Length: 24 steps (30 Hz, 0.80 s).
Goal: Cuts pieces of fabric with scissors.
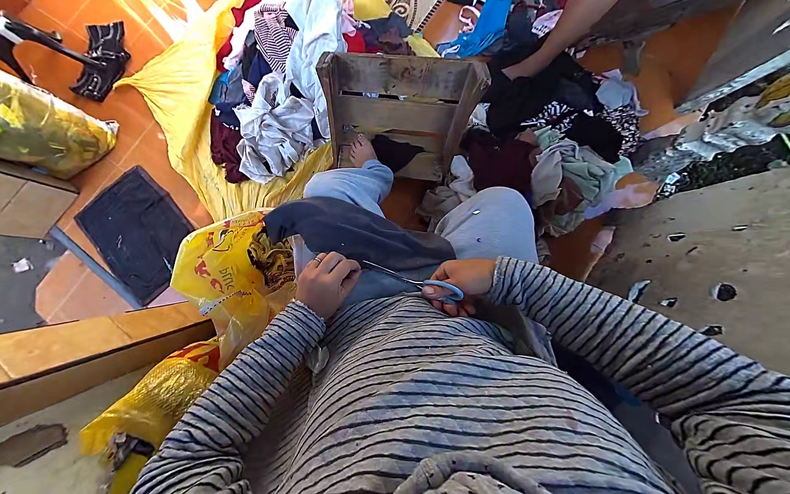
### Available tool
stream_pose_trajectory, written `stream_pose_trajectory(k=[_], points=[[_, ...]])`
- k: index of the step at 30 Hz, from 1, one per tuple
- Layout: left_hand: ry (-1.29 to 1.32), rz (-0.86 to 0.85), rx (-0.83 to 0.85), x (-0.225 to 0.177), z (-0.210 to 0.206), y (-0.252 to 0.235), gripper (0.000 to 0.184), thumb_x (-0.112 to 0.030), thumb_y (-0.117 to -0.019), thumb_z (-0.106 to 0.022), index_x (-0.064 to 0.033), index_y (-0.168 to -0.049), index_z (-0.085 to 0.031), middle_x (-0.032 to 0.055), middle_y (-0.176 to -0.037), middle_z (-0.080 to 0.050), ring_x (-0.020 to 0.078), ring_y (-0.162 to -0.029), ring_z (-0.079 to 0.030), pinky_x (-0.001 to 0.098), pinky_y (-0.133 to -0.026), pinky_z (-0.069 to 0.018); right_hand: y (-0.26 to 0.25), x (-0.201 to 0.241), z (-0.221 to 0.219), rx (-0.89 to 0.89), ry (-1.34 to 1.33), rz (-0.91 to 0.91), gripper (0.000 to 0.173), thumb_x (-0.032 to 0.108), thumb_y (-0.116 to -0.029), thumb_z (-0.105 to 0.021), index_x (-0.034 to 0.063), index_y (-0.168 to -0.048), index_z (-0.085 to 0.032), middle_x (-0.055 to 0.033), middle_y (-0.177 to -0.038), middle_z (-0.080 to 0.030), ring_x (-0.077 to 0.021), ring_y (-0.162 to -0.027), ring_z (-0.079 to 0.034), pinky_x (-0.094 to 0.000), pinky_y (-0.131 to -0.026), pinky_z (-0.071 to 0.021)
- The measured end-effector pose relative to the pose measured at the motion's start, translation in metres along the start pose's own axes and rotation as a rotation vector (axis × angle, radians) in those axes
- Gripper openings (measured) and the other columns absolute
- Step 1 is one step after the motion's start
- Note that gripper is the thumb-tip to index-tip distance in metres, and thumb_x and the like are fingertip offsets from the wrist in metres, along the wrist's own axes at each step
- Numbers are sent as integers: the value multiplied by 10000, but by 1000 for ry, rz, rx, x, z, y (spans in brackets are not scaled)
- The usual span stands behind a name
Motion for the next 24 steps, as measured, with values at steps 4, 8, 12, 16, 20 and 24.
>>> stream_pose_trajectory(k=[4, 8, 12, 16, 20, 24], points=[[-24, -12, -59, 1, 1, 2, 181, -267, -951, -666, -109, -908, -743, 82, -904, -732, 246, -878, -709, 358, -785, -574, -7, 2, -1, -7, -38, 32, 344, 335, -1068, -524, 103, -826, -600, 30, -620, -629, -57, -479, -589, -199, -453, -479], [-67, -39, -109, 0, -1, 2, 165, -278, -962, -662, -175, -956, -791, 27, -896, -747, 209, -895, -698, 327, -817, -545, -7, 0, -2, -9, -72, 49, 345, 340, -1057, -540, 108, -807, -596, 36, -606, -623, -46, -468, -580, -190, -442, -471], [-107, -64, -157, -1, -4, -3, 152, -266, -955, -671, -195, -926, -802, 1, -881, -750, 191, -887, -687, 314, -814, -529, -3, -3, -6, 0, -113, 86, 341, 353, -1040, -552, 123, -792, -592, 43, -608, -623, -39, -469, -576, -187, -443, -471], [-102, -101, -204, -2, -6, -6, 141, -245, -948, -675, -191, -901, -797, 0, -857, -742, 189, -869, -675, 307, -805, -517, 1, -5, -8, 20, -131, 114, 341, 360, -1036, -539, 129, -791, -595, 47, -615, -634, -29, -466, -575, -179, -442, -470], [-55, -161, -279, -1, -2, 4, 147, -275, -964, -680, -204, -909, -796, 3, -777, -691, 179, -819, -630, 286, -800, -479, 8, -4, -7, 76, -99, 82, 356, 401, -1038, -520, 138, -812, -596, 52, -634, -637, -28, -480, -583, -176, -451, -475], [-1, -200, -311, -1, -1, 13, 171, -304, -993, -661, -203, -937, -788, 22, -701, -611, 191, -762, -587, 296, -780, -460, 5, 5, -8, 84, -12, 72, 343, 346, -1076, -471, 108, -857, -588, 45, -651, -622, -30, -488, -565, -179, -455, -457]])
Point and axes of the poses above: each hand's wrist, its own y-axis away from the middle knuckle, its own z-axis out of the back of the hand, x = y × z, the point moved 3 cm from there along -y, towards the middle knuckle
